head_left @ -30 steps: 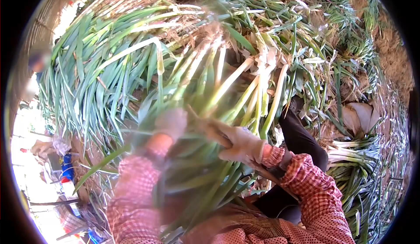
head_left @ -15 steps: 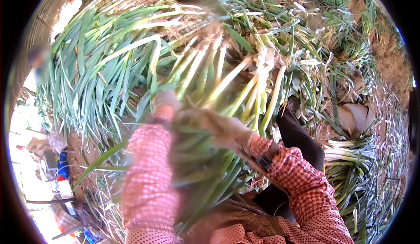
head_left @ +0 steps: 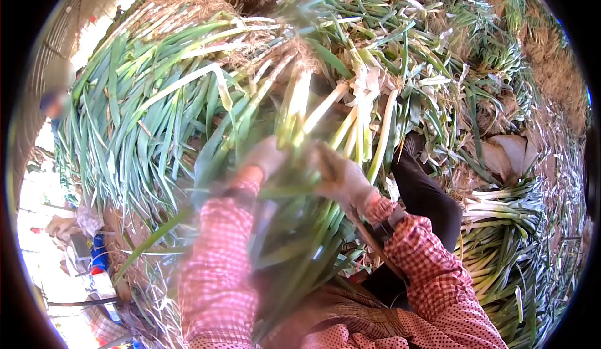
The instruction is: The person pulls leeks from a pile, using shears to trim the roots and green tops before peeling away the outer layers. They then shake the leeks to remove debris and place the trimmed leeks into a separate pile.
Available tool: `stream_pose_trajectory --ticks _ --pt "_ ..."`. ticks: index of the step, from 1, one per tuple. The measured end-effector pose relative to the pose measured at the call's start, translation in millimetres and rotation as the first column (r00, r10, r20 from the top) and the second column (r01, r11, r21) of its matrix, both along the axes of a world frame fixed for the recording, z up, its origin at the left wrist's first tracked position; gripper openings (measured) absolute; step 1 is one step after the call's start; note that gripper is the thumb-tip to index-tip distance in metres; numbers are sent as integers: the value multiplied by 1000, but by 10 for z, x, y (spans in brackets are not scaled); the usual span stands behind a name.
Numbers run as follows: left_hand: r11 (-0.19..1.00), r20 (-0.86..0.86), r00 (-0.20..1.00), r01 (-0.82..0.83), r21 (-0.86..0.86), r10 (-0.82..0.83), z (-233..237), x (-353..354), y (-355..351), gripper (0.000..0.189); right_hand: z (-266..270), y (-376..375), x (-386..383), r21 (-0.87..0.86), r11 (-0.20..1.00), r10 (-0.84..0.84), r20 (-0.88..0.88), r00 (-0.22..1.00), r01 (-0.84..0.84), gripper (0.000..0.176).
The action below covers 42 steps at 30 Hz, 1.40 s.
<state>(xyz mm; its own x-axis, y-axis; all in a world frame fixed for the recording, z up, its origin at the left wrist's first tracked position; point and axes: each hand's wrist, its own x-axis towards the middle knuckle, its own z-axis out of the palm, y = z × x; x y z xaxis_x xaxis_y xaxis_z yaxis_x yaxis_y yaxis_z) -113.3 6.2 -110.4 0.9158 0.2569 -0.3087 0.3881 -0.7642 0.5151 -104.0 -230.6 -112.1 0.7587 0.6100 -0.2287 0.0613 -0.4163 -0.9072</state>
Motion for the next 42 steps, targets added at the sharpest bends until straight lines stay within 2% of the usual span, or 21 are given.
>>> stream_pose_trajectory --ticks 2,5,7,9,11,12,13,14,15,20,23,24,27,29,30,34,37,38,39,41,42 --pt "996 -8 1000 -13 -89 13 125 -22 -46 55 -31 142 248 -42 998 -42 78 996 45 94" --pt "998 -64 996 61 -33 -63 246 -12 -125 57 -141 461 699 -61 993 -91 143 986 101 92" --pt "979 -122 981 166 117 -152 463 -52 -282 53 -159 484 768 -56 992 -106 143 984 115 90" --pt "978 -130 982 153 142 -134 424 -23 -242 47 -100 389 761 -48 994 -93 115 989 99 87" --pt "931 -132 989 107 350 -64 416 7 -319 38 -129 124 417 132 991 -9 48 999 2 88" --pt "891 -130 991 85 445 -30 398 15 -358 34 142 -44 117 155 988 18 -125 992 2 90" --pt "871 -123 992 89 482 -33 362 32 -372 32 232 -213 -105 163 982 113 -79 990 -99 93" --pt "849 -117 992 96 519 -41 311 60 -388 30 553 -356 -276 26 986 164 -177 970 -162 97" --pt "825 -112 992 105 556 -51 272 94 -419 28 417 -419 -408 41 982 189 -180 965 -184 98" --pt "777 -121 991 116 619 -52 376 142 -498 26 335 -362 -376 132 991 43 -161 986 -22 96" --pt "790 -151 987 139 597 -59 381 165 -454 29 524 -298 -288 -4 995 98 -198 975 -101 94" --pt "805 -152 985 157 573 -84 338 162 -389 32 91 -189 -241 170 984 -25 -98 995 42 93" --pt "859 -155 987 106 501 -32 441 91 -450 35 -181 46 183 185 975 -133 38 990 124 93" --pt "902 -143 990 77 425 -17 390 55 -419 41 -12 173 493 -21 994 -102 49 994 104 91" --pt "913 -133 991 68 402 -16 361 43 -394 42 -195 292 680 70 989 -132 37 991 129 89" --pt "973 -4 998 64 222 -65 299 -6 -213 41 -269 429 1050 83 969 -235 -6 972 235 87" --pt "999 59 998 10 -31 -8 370 -14 -79 37 -120 212 916 213 977 1 -91 996 19 89" --pt "992 68 997 -19 -126 27 401 12 -18 36 -310 197 865 224 975 -4 -11 1000 6 88" --pt "1000 44 999 9 -1 -9 295 79 111 40 -501 181 815 232 973 -12 69 998 -5 87" --pt "997 101 995 33 -76 -25 317 76 71 39 256 -158 517 39 997 -66 15 998 66 87" --pt "996 11 999 41 -74 -40 463 38 -84 40 331 -225 524 24 986 -163 -51 985 164 91"
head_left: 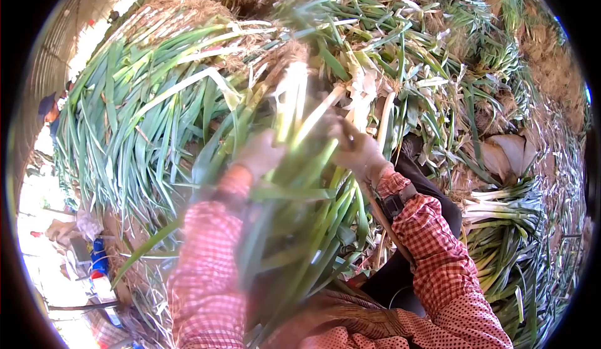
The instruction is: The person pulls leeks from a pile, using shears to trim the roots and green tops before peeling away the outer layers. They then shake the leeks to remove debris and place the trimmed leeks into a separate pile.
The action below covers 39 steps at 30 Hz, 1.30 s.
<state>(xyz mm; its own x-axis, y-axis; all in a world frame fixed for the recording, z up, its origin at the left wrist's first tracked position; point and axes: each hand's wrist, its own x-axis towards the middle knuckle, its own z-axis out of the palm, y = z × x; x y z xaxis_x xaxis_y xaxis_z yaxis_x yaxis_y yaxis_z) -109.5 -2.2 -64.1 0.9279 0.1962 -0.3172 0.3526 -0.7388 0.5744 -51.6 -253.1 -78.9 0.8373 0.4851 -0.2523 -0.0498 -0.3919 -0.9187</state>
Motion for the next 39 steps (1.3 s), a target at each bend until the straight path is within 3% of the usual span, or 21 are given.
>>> stream_pose_trajectory --ticks 1,2,3,5,6,8,11,12,14,15,17,18,21,22,25,29,31,32,35,36,39 --pt "1000 -85 996 12 7 -12 128 -33 -189 41 -193 -63 65 58 996 -67 16 998 66 94" --pt "963 -78 976 214 163 -204 58 -35 -302 38 -118 -65 38 4 1000 6 71 997 -6 90" --pt "900 -181 914 395 186 -364 -10 -73 -403 39 -39 -92 -10 -59 995 81 112 990 -75 85" --pt "873 -117 881 472 126 -459 55 -209 -647 38 16 14 21 -164 948 304 207 930 -273 87" --pt "723 -117 736 677 140 -666 133 -167 -631 37 -67 65 63 -171 929 365 282 887 -328 87" --pt "566 -63 573 818 101 -817 31 55 -408 36 -124 191 191 -186 909 411 257 875 -372 85" --pt "822 -365 866 463 331 -341 -73 582 -91 34 -59 477 410 -315 868 457 203 866 -384 78" --pt "932 -80 983 181 315 -164 -117 634 38 33 -88 551 510 -325 870 450 214 867 -371 79" --pt "928 111 994 -34 370 -8 -550 878 331 31 -164 768 701 -420 857 409 206 889 -297 70" --pt "912 182 982 -118 392 49 -717 983 418 30 -291 896 836 -370 894 352 237 905 -251 68" --pt "919 216 972 -164 360 89 -855 1100 431 31 -522 1107 1044 -267 951 234 286 929 -157 65" --pt "922 230 967 -183 340 107 -920 1154 418 31 -562 1111 1101 -226 967 182 308 934 -114 74" --pt "972 109 984 -156 173 139 -1311 1408 587 38 -380 954 984 -126 973 210 132 969 -193 79" --pt "993 -26 994 -106 54 108 -1246 1428 649 51 -446 861 882 -194 946 293 169 941 -260 81" --pt "968 11 988 -151 200 152 -1043 1300 437 50 -274 457 427 -221 900 425 262 866 -375 85" --pt "909 -6 988 -140 392 154 -771 1143 157 44 -98 394 272 -255 932 314 219 924 -256 87" --pt "912 2 975 -210 353 224 -792 1154 203 48 -12 433 176 -255 933 302 171 938 -254 86" --pt "911 7 966 -248 330 260 -797 1159 227 50 -34 418 113 -231 935 325 245 914 -270 86" --pt "907 4 967 -241 344 256 -706 1010 225 52 81 400 173 -283 934 246 62 967 -220 76" --pt "916 -46 967 -221 333 250 -711 1002 260 55 -41 379 233 -205 965 185 91 979 -163 74" --pt "910 -82 957 -236 341 279 -865 1026 312 55 18 469 204 -207 927 338 101 936 -312 74"
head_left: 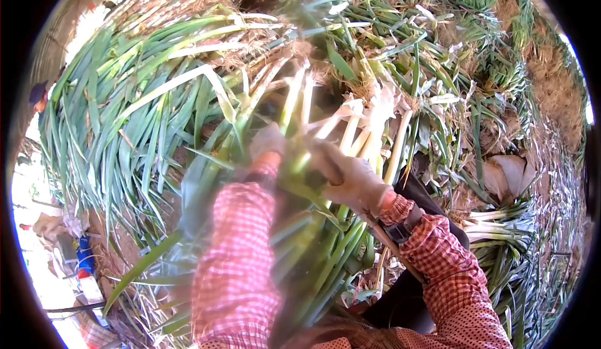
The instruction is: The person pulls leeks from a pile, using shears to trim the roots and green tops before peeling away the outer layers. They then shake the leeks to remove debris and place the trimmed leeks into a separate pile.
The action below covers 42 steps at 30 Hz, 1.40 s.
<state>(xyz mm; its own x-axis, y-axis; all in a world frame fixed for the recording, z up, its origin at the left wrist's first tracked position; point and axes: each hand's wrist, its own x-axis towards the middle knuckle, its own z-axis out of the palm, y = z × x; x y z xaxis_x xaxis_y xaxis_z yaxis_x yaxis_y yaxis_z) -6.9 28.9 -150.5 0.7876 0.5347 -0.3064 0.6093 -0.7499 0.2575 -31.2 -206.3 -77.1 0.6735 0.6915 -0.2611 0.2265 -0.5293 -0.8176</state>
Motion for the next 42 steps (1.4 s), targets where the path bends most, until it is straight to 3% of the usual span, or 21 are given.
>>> stream_pose_trajectory --ticks 1,4,5,8,11,12,14,16,18,20,23,25,28,32,35,36,39,40,41,42 --pt "1000 -11 1000 22 -20 -22 -29 4 -28 54 -83 53 -4 -46 998 36 109 993 -31 73" --pt "997 -23 998 58 -47 -59 -13 -3 64 54 -157 260 248 -35 988 -148 37 988 150 72" --pt "997 33 996 80 -20 -80 -149 -14 108 50 -305 377 465 -74 985 -151 66 986 155 90" --pt "990 62 991 122 -77 -117 126 -143 3 43 -514 581 830 85 981 -181 80 980 174 85" --pt "981 133 985 129 -148 -109 29 -230 217 45 -573 540 843 106 986 -145 131 981 131 74" --pt "977 163 982 126 -170 -98 -13 -252 314 45 -541 464 812 56 997 -54 96 994 49 74" --pt "986 207 974 121 -117 -95 -86 -301 398 38 -236 172 487 -48 991 127 -3 992 -128 75" --pt "989 250 963 127 -75 -105 -168 -283 407 31 100 -48 161 56 978 210 -220 953 -203 75" --pt "993 300 952 91 -81 -63 -274 -222 474 29 -23 -126 12 64 961 274 -76 959 -270 78" --pt "998 195 981 27 -61 -14 -250 -125 493 28 -96 -96 30 107 948 309 -75 948 -301 78" --pt "1000 174 985 0 18 -3 -290 -100 527 28 -3 -18 47 -5 950 312 -63 948 -312 80" --pt "996 151 988 -40 76 28 -376 -25 576 29 127 7 -7 56 962 271 -119 955 -266 82" --pt "997 90 996 -16 82 8 -394 64 575 29 -100 49 -21 53 975 217 -39 975 -215 81" --pt "991 313 947 -106 86 74 -611 33 659 21 -153 244 129 -86 986 145 21 989 -143 77" --pt "994 554 829 -106 23 76 -636 -135 587 15 -175 450 369 -98 995 43 108 993 -32 77" --pt "996 629 773 -95 -5 77 -614 -231 525 14 -249 507 435 -89 996 -3 136 991 15 78" --pt "982 513 842 90 167 -164 -332 -506 291 14 -526 521 608 46 999 -32 143 989 26 79" --pt "965 463 856 140 220 -230 -253 -578 245 15 -464 436 570 46 998 48 77 996 -52 80" --pt "945 290 900 317 78 -325 -123 -657 200 15 -325 288 461 46 990 131 12 991 -132 81" --pt "920 274 880 386 62 -387 -140 -720 188 16 -198 153 333 49 976 215 -53 975 -212 82"
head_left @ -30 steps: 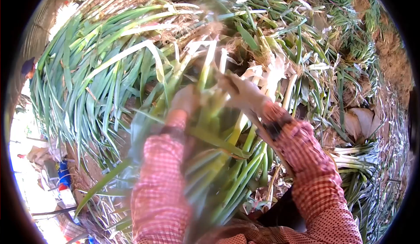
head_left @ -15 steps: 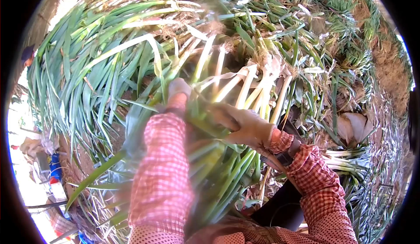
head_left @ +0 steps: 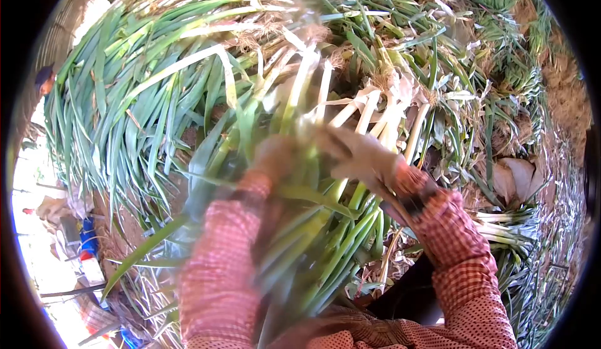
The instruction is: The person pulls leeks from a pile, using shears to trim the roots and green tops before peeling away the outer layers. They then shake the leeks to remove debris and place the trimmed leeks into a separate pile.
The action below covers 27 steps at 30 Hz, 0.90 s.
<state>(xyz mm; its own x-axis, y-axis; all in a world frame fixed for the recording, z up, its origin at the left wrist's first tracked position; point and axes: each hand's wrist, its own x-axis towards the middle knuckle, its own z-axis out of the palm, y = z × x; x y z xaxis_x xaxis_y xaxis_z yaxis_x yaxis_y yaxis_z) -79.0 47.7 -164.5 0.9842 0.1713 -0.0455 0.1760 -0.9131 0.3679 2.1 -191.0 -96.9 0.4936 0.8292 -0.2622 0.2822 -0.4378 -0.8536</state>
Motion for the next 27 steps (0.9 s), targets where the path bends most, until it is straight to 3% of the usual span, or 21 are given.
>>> stream_pose_trajectory --ticks 2,3,5,10,11,14,15,16,18,20,22,24,26,27 --pt "987 -38 987 157 -18 -157 -21 -73 -20 17 152 -231 -299 83 995 61 -7 998 -60 83" --pt "984 3 988 154 -87 -154 -5 -85 -29 16 -14 -281 -341 114 991 53 86 995 -63 81" --pt "999 3 1000 21 -30 -21 -24 -40 -110 16 124 -212 -354 -14 1000 6 77 997 -5 78" --pt "950 113 977 -206 236 183 70 153 -137 31 -53 231 32 -79 976 -181 234 955 204 72" --pt "948 -14 980 -187 258 198 164 194 -162 35 -92 316 140 -54 968 -223 252 942 243 71" --pt "971 -154 963 -199 137 219 271 257 -164 38 -187 626 576 -47 946 -297 282 913 322 79" --pt "980 -141 974 -159 118 175 156 259 -105 46 -241 677 692 33 925 -377 192 906 378 81" --pt "986 -120 980 -150 72 158 106 240 -68 44 -158 707 769 16 917 -396 156 905 398 82" --pt "992 -61 991 -123 -35 121 63 247 -42 39 -158 734 873 -171 879 -406 220 887 445 65" --pt "996 -54 994 -92 2 92 339 196 -121 26 -218 503 790 21 955 -297 71 952 296 70" --pt "997 -4 999 -51 57 51 552 86 -234 21 135 120 384 21 991 -136 222 966 135 73" --pt "994 -167 986 -9 -113 -10 564 -51 -355 21 -43 -286 175 46 999 -14 289 957 1 90" --pt "976 -243 964 56 -212 -108 502 -198 -394 21 432 -608 -169 -25 999 48 40 998 -47 94" --pt "942 -175 949 214 -258 -263 690 -300 -497 20 647 -717 -275 -156 984 83 12 996 -80 95"
